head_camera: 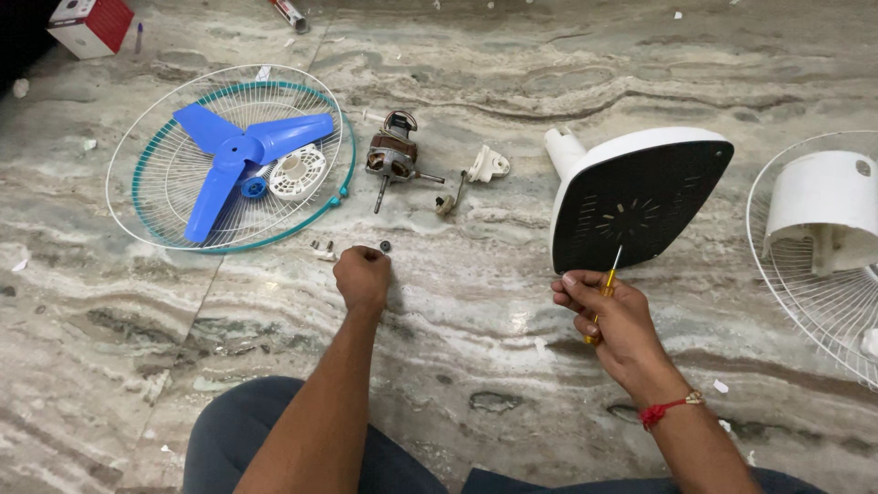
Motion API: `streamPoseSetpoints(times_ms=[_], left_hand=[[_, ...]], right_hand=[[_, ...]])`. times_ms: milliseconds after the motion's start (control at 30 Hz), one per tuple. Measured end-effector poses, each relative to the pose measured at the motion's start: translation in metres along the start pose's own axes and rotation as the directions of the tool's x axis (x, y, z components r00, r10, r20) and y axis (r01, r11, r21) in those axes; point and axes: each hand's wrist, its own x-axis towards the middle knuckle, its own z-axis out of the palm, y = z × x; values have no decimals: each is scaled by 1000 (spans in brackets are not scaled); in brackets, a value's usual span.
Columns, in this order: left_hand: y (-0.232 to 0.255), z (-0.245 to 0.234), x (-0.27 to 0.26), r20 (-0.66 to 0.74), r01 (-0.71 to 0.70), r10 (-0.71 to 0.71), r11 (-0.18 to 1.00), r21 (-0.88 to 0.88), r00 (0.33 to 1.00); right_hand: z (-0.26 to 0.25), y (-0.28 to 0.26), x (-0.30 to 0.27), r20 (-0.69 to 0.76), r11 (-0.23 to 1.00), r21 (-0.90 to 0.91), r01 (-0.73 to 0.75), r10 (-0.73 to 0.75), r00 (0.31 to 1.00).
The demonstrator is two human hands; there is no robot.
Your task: The person uses a screwdriver to tighten screws on the back of a white fan base. Disassembled fan parts, including a blue blade assembly, motor, and cage, are laid out on the floor.
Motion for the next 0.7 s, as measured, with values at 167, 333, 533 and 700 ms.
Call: streamPoseSetpoints(times_ms=[167,333,533,700], left_hand=[[3,-2,-1,6,26,-26,1000,-11,1000],[2,-2,-1,10,34,-34,999,4,999],[3,-3,0,33,51,-52,998,25,998],[11,-8,-2,-40,-29,28,999,-39,999]], right_hand=[[-1,1,2,-10,1000,-14,-3,3,1000],[-1,1,2,-19,1000,7,-11,11,1000],[-2,0,2,-30,1000,-4,-4,4,1000],[-9,-2,5,-74,1000,4,8,-7,997]])
